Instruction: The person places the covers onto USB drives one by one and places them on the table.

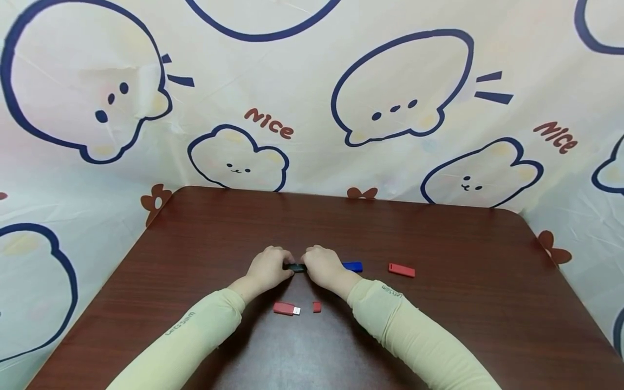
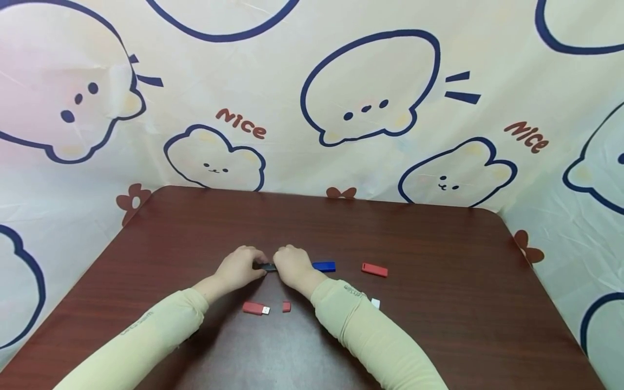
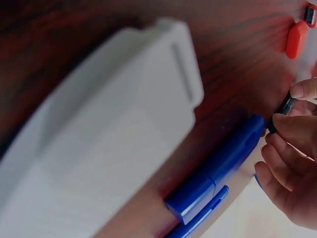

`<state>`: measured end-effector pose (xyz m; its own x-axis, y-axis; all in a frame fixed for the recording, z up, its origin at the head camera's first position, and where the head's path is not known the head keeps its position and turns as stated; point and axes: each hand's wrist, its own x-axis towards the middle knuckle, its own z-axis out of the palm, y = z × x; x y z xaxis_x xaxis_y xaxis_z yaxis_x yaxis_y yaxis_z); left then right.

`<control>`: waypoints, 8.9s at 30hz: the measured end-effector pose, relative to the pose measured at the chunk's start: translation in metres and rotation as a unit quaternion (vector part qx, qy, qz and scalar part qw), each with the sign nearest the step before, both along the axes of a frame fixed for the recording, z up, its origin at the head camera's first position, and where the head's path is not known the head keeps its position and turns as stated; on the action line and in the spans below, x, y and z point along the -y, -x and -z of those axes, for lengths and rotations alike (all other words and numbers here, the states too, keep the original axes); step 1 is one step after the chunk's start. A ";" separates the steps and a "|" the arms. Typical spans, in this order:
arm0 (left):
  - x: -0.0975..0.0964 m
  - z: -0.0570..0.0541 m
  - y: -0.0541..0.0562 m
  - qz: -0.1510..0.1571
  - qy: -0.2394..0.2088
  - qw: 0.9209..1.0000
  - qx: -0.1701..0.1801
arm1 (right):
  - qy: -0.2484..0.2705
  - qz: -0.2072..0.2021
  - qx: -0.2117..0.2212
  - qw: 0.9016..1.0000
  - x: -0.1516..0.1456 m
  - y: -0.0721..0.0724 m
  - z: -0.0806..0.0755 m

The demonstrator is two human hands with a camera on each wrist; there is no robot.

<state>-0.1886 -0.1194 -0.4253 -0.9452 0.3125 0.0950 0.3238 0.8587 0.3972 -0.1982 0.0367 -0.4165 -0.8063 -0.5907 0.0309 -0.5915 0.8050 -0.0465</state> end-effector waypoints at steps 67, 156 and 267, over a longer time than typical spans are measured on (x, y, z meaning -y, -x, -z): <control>0.018 -0.024 -0.028 0.220 -0.064 0.953 0.199 | 0.252 0.027 0.261 0.932 -0.058 -0.044 -0.017; 0.007 -0.037 -0.026 0.132 -0.175 0.938 0.270 | 0.326 0.079 0.307 0.891 -0.074 -0.043 -0.024; -0.026 -0.041 -0.048 0.118 -0.032 0.991 -0.054 | 0.293 0.061 0.200 0.933 -0.056 -0.053 -0.028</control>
